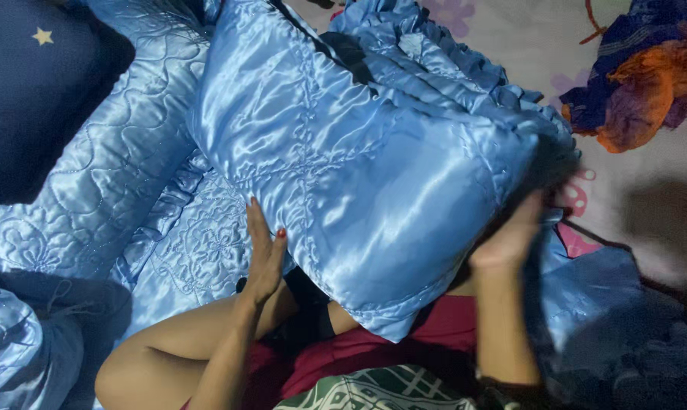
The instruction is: The person puts a pillowcase on a pillow by inserting a smaller yellow pillow into a patterned case, smoothing it down, and then repeating the action with a second pink pillowcase.
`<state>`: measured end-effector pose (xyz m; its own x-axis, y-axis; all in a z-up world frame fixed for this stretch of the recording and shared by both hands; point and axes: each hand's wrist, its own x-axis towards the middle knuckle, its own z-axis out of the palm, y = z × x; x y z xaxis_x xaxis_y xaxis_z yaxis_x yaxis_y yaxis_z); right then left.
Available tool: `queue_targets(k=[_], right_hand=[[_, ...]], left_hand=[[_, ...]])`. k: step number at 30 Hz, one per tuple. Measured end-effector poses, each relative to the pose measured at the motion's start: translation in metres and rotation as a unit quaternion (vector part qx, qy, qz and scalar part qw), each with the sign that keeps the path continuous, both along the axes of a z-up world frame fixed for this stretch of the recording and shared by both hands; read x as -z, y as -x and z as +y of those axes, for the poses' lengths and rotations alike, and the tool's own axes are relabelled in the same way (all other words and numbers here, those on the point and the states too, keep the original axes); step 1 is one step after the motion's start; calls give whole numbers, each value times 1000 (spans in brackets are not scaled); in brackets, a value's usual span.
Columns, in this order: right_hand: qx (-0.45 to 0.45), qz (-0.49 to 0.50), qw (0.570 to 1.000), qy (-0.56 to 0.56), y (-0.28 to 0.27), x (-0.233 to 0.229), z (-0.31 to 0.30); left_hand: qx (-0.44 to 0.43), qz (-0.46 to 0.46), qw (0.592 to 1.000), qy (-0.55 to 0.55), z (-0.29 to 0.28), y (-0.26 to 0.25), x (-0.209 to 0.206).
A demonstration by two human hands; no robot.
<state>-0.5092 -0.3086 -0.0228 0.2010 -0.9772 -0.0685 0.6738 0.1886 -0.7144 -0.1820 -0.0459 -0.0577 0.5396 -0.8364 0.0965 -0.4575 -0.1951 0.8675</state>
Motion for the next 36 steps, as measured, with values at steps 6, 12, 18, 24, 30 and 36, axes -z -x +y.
queue_targets(k=[6,12,18,24,30,36], right_hand=[[-99,301,919,232,-13,-117,29],[-72,401,869,281,-78,-116,31],[-20,310,880,359,-97,-143,-29],[212,395,847,286,-25,-140,-261],[167,641,748,40,55,50,-300],[160,588,791,-52,78,132,-260]], left_hand=[[-8,36,999,19,-15,15,-4],[-18,54,998,26,-11,3,35],[-83,-29,989,122,-27,-10,-8],[46,-230,971,37,-148,-17,-98],[146,-273,941,-137,-244,2,-80],[112,-305,937,-130,-279,-27,-41]])
